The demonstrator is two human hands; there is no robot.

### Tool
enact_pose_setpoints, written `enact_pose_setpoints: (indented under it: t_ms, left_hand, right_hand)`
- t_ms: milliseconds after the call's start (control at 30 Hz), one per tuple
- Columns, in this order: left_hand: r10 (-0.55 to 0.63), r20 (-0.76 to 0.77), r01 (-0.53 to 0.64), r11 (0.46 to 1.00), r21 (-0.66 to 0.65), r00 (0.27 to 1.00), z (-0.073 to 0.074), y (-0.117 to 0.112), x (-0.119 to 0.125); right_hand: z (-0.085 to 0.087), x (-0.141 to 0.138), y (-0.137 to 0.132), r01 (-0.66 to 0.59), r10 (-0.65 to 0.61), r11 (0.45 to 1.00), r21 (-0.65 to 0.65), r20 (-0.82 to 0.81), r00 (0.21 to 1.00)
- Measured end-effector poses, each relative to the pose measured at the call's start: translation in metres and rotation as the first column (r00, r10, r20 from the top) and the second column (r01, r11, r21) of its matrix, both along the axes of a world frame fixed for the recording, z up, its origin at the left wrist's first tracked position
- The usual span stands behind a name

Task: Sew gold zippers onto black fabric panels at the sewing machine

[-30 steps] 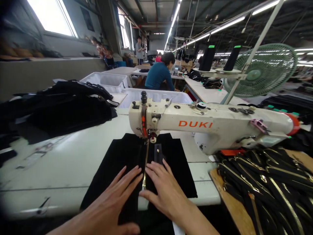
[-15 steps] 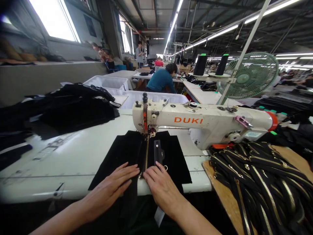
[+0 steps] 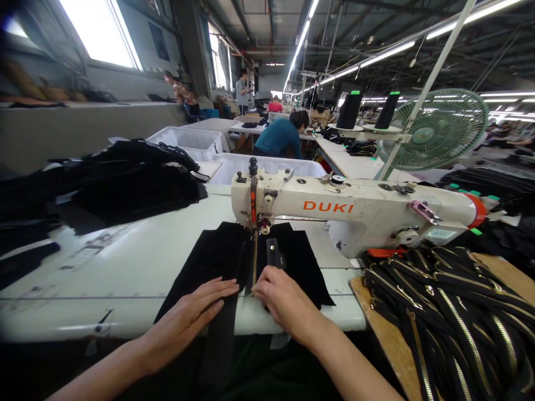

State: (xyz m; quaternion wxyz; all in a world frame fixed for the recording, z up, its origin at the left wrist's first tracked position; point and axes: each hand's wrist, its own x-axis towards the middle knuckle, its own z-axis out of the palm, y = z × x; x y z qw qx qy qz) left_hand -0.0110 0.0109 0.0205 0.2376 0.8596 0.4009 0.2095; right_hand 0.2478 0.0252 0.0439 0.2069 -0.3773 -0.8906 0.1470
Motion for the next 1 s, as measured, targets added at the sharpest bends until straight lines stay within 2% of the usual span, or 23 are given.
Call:
enact_pose_setpoints:
  t_ms: [67,133,267,400,533,767,900,1000]
  left_hand:
    - [-0.037,-0.015,0.038,0.996,0.080,0.999,-0.004,-0.002,0.004]
    - [-0.075,-0.044,0.081,0.983,0.162,0.996,-0.010,-0.005,0.008]
    - [-0.110,-0.132,0.145,0.947,0.288,0.985,-0.023,-0.014,0.015]
    - [-0.086,-0.175,0.142,0.931,0.337,0.981,-0.030,-0.018,0.017]
    - [-0.094,-0.185,0.153,0.929,0.338,0.978,-0.030,-0.018,0.017]
    - [-0.122,-0.189,0.175,0.939,0.296,0.974,-0.025,-0.015,0.015]
    - [-0.177,-0.197,0.221,0.947,0.234,0.964,-0.015,-0.012,0.014]
    - [-0.216,-0.176,0.243,0.958,0.151,0.960,-0.002,-0.008,0.013]
  right_hand:
    - [-0.008,-0.008,-0.008,-0.035,0.029,0.997,0.063,0.098,0.995]
    - [-0.020,-0.014,-0.019,-0.016,0.006,0.994,0.108,0.090,0.996]
    - [-0.039,-0.016,-0.032,0.064,-0.056,0.990,0.122,-0.062,0.996]
    - [-0.044,-0.019,-0.032,0.178,-0.167,0.983,0.032,-0.221,0.961]
    - [-0.043,-0.027,-0.031,0.277,-0.274,0.960,-0.031,-0.276,0.921]
    - [-0.038,-0.029,-0.028,0.276,-0.263,0.961,0.014,-0.266,0.927]
    - [-0.037,-0.023,-0.024,0.254,-0.252,0.967,-0.032,-0.287,0.924]
    - [-0.039,-0.022,-0.021,0.246,-0.237,0.969,-0.003,-0.277,0.931]
